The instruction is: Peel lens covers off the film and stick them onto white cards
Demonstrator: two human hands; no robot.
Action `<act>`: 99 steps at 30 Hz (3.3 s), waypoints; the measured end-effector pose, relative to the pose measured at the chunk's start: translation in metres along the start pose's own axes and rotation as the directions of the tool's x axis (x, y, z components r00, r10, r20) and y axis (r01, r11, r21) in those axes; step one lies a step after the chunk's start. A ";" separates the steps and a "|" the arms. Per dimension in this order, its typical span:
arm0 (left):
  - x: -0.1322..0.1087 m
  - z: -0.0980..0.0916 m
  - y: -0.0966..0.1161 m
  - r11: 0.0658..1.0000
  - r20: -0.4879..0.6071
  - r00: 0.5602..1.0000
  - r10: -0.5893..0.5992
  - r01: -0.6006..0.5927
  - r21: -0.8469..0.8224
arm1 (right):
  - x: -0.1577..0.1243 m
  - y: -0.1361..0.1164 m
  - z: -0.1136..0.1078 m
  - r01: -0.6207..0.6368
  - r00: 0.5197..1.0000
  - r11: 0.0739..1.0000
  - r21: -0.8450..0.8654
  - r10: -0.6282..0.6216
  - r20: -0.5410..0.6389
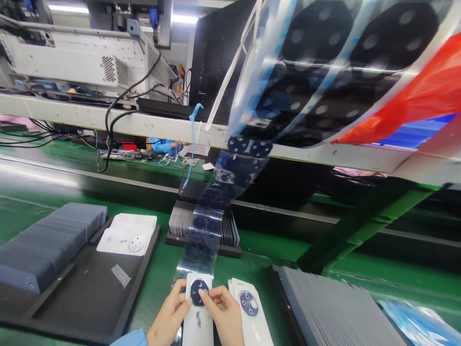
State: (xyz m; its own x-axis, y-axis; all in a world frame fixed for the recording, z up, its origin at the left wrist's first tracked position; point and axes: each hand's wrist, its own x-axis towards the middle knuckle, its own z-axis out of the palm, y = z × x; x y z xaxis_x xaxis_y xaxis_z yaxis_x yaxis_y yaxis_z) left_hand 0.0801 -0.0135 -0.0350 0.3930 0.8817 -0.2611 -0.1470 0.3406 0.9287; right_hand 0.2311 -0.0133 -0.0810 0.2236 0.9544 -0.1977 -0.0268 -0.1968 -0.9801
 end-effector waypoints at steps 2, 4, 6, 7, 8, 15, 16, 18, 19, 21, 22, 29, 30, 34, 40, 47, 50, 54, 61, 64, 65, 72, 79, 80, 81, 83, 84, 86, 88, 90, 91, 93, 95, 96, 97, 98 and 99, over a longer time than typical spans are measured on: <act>0.000 0.000 0.000 1.000 0.003 1.000 0.001 -0.001 -0.009 | 0.000 -0.001 0.000 -0.008 1.000 1.000 0.000 0.008 0.002; -0.001 0.000 -0.001 1.000 0.003 1.000 0.006 -0.006 -0.011 | -0.001 -0.003 0.000 -0.010 1.000 1.000 0.002 0.010 0.003; -0.001 0.000 -0.001 1.000 0.001 1.000 0.011 -0.011 -0.003 | -0.002 -0.006 0.000 -0.021 1.000 1.000 0.006 0.021 0.010; -0.002 0.001 0.000 1.000 0.001 1.000 0.013 -0.013 0.000 | -0.003 -0.007 0.000 -0.027 1.000 1.000 0.010 0.027 0.016; -0.002 0.001 0.000 1.000 0.002 1.000 0.014 -0.014 0.002 | -0.004 -0.008 0.001 -0.029 0.999 0.999 0.015 0.029 0.021; -0.003 0.001 0.002 1.000 0.013 1.000 0.010 -0.010 -0.001 | -0.006 -0.009 0.003 -0.021 1.000 1.000 -0.003 0.021 -0.010; -0.004 0.001 0.002 1.000 0.012 1.000 0.008 -0.008 -0.006 | -0.006 -0.009 0.003 -0.014 1.000 1.000 -0.012 0.013 -0.016; -0.004 0.002 0.004 1.000 0.005 1.000 0.004 -0.003 -0.019 | -0.007 -0.008 0.004 -0.001 1.000 1.000 -0.025 0.000 -0.029; -0.005 0.003 0.004 1.000 0.003 1.000 0.002 -0.002 -0.026 | -0.007 -0.008 0.004 0.004 0.999 1.000 -0.028 -0.005 -0.038; -0.005 0.004 0.006 0.999 0.005 1.000 0.004 -0.004 -0.037 | -0.008 -0.010 0.004 0.007 0.999 0.999 -0.038 -0.009 -0.048; -0.005 0.004 0.006 0.999 0.004 1.000 0.009 -0.009 -0.041 | -0.009 -0.011 0.004 0.008 0.999 0.999 -0.050 -0.011 -0.053; -0.002 0.006 -0.001 0.996 -0.054 0.999 0.003 -0.008 -0.093 | -0.014 -0.019 0.006 0.058 0.995 0.964 -0.259 -0.076 -0.060; -0.002 0.006 -0.001 0.995 -0.059 0.998 0.004 -0.009 -0.099 | -0.015 -0.019 0.006 0.074 0.992 0.954 -0.291 -0.100 -0.074; -0.002 0.006 -0.002 0.988 -0.078 0.997 -0.005 -0.007 -0.153 | -0.019 -0.023 0.007 0.060 0.965 0.939 -0.337 -0.141 -0.223; -0.002 0.005 -0.002 0.986 -0.031 0.999 0.015 -0.020 -0.163 | -0.025 -0.033 0.013 0.076 0.991 0.991 -0.108 -0.064 0.114; 0.000 0.007 -0.004 0.993 0.022 0.998 -0.066 0.068 -0.093 | -0.026 -0.036 0.012 0.048 0.993 0.999 -0.021 -0.046 0.105; 0.000 0.007 -0.004 0.990 0.002 0.998 -0.070 0.069 -0.119 | -0.023 -0.033 0.009 0.041 0.991 0.999 0.003 -0.041 0.127; -0.002 0.005 -0.003 0.986 -0.010 0.998 -0.063 0.060 -0.156 | -0.020 -0.034 0.003 0.042 0.959 0.999 0.023 -0.046 0.280; -0.003 0.005 -0.006 0.994 -0.042 0.997 -0.067 0.063 -0.085 | -0.032 -0.033 0.003 -0.095 0.908 0.960 0.263 -0.025 0.418; 0.000 0.009 -0.009 1.000 -0.061 0.998 -0.017 0.017 -0.001 | -0.038 -0.030 0.006 -0.101 0.917 0.947 0.306 -0.031 0.397; 0.000 0.012 -0.007 0.998 -0.079 0.997 -0.005 0.009 0.054 | -0.040 -0.031 0.006 -0.112 0.927 0.942 0.318 -0.016 0.375; -0.026 0.003 0.065 0.829 -0.156 0.980 0.123 -0.016 0.558 | -0.036 -0.053 -0.041 -0.099 0.991 0.954 0.284 0.069 0.112; -0.018 -0.112 0.121 0.174 -0.241 0.910 0.338 0.191 0.966 | -0.006 -0.042 -0.114 -0.080 0.992 0.933 -0.350 0.040 -0.120; -0.011 -0.131 0.120 0.120 -0.225 0.913 0.341 0.195 0.973 | -0.006 -0.041 -0.113 -0.050 0.978 0.891 -0.451 -0.048 -0.202; -0.004 -0.148 0.117 0.086 -0.212 0.914 0.345 0.195 0.977 | -0.009 -0.039 -0.110 -0.016 0.952 0.840 -0.543 -0.154 -0.266; 0.008 -0.177 0.110 0.037 -0.194 0.921 0.337 0.193 0.981 | -0.022 -0.034 -0.095 0.081 0.907 0.747 -0.660 -0.330 -0.262; 0.013 -0.188 0.106 0.019 -0.185 0.925 0.332 0.189 0.982 | -0.030 -0.029 -0.085 0.158 0.912 0.728 -0.667 -0.367 -0.184; 0.019 -0.205 0.099 -0.007 -0.157 0.934 0.319 0.168 0.986 | -0.049 -0.014 -0.060 0.336 0.928 0.749 -0.571 -0.365 0.067; 0.024 -0.216 0.095 -0.019 -0.116 0.945 0.306 0.128 0.992 | -0.063 0.008 -0.034 0.493 0.867 0.730 -0.473 -0.367 0.337; 0.028 -0.222 0.094 -0.016 -0.083 0.950 0.302 0.092 0.996 | -0.069 0.032 -0.015 0.599 0.753 0.701 -0.386 -0.331 0.569; 0.030 -0.223 0.095 -0.010 -0.073 0.949 0.306 0.080 0.997 | -0.070 0.042 -0.009 0.617 0.705 0.703 -0.355 -0.292 0.647; 0.032 -0.223 0.097 0.010 -0.070 0.941 0.330 0.071 0.997 | -0.068 0.056 -0.004 0.600 0.679 0.720 -0.349 -0.228 0.698; 0.032 -0.220 0.100 0.039 -0.084 0.928 0.362 0.075 0.996 | -0.067 0.062 -0.005 0.557 0.712 0.738 -0.380 -0.189 0.676; 0.032 -0.217 0.102 0.058 -0.098 0.920 0.379 0.082 0.995 | -0.068 0.064 -0.006 0.531 0.740 0.748 -0.398 -0.181 0.648; 0.031 -0.213 0.104 0.083 -0.118 0.911 0.394 0.093 0.992 | -0.070 0.064 -0.007 0.504 0.772 0.758 -0.413 -0.182 0.609; 0.029 -0.209 0.106 0.112 -0.144 0.902 0.406 0.107 0.988 | -0.073 0.063 -0.008 0.479 0.806 0.771 -0.420 -0.197 0.557; 0.027 -0.205 0.108 0.147 -0.175 0.893 0.415 0.124 0.981 | -0.077 0.062 -0.008 0.458 0.840 0.784 -0.420 -0.227 0.493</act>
State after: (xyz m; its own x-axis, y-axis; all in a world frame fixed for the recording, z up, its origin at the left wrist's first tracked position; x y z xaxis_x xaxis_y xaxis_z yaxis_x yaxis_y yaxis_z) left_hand -0.1113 0.1137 0.0042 0.1311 0.9857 0.1063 0.9177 -0.1612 0.3631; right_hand 0.2201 -0.1006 -0.1263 -0.2859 0.9571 0.0474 0.4903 0.1886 -0.8509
